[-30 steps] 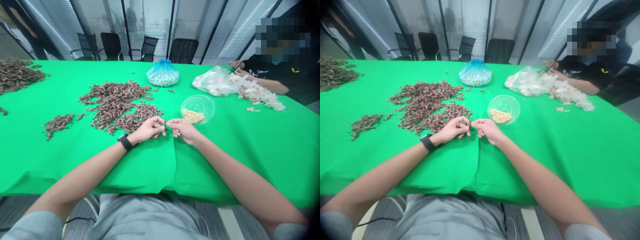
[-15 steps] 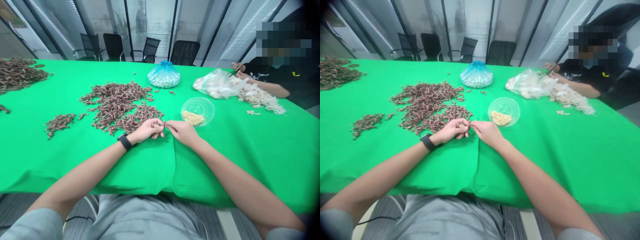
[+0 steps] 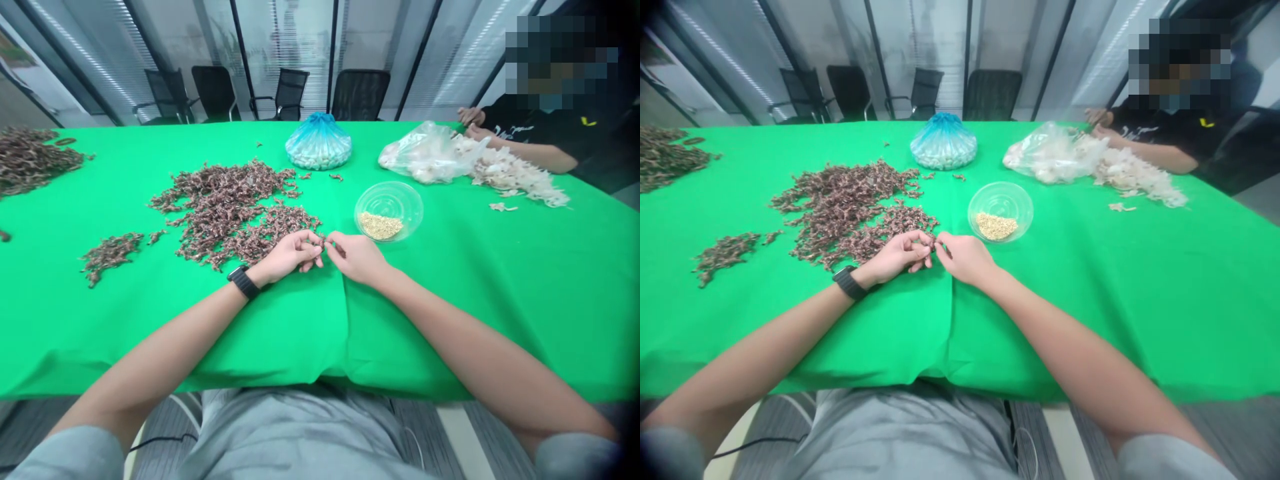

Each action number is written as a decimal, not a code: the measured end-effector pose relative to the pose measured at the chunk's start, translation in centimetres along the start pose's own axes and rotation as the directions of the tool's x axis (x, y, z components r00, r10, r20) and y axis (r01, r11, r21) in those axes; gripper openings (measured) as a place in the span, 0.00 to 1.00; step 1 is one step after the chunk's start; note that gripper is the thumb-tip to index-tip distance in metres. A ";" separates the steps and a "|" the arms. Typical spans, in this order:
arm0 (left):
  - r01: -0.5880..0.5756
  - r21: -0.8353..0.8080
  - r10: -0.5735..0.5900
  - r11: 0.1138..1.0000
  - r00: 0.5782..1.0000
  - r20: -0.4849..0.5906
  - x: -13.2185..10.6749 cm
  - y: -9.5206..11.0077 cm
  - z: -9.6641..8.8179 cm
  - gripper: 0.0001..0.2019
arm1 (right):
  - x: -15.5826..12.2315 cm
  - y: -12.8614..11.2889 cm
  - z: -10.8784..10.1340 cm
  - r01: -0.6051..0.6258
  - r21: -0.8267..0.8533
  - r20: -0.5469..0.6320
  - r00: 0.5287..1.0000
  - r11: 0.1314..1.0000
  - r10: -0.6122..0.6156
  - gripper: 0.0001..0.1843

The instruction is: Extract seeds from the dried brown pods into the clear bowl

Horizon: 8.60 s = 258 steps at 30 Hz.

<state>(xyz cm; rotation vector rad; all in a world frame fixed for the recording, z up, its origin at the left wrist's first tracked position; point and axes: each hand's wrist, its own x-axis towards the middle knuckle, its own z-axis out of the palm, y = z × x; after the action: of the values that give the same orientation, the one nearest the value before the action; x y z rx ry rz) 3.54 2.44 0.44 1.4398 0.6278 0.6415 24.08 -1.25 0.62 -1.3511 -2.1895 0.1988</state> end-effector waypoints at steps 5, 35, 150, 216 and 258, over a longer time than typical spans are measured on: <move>-0.003 0.009 0.003 1.000 1.000 0.001 0.1 0.0 0.1 0.21 | -0.1 -0.4 -0.6 0.084 -0.128 0.007 0.996 0.988 -0.084 0.13; -0.083 0.089 0.085 0.993 0.996 -0.011 -0.2 -0.2 0.8 0.24 | 0.8 -0.4 0.0 -0.429 0.601 0.303 0.903 0.674 0.305 0.10; -0.091 0.138 0.097 0.986 0.995 -0.037 -0.1 -0.7 0.8 0.19 | 0.9 -0.9 -0.9 -0.639 0.735 0.595 0.768 0.227 0.237 0.10; -0.064 0.138 0.065 0.988 0.998 -0.003 -0.2 -0.6 0.8 0.21 | 0.5 -0.8 0.0 -0.348 0.565 0.214 0.938 0.748 0.274 0.12; -0.166 0.414 0.217 0.895 0.973 -0.080 -0.7 -0.4 1.8 0.10 | 1.3 -1.3 -1.3 -0.697 0.701 0.636 0.708 0.154 0.308 0.10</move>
<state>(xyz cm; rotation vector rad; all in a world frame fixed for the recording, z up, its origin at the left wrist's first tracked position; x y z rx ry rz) 4.35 0.69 0.13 1.8787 0.7529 0.7921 23.32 -0.97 2.65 -1.2705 -1.1563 1.8151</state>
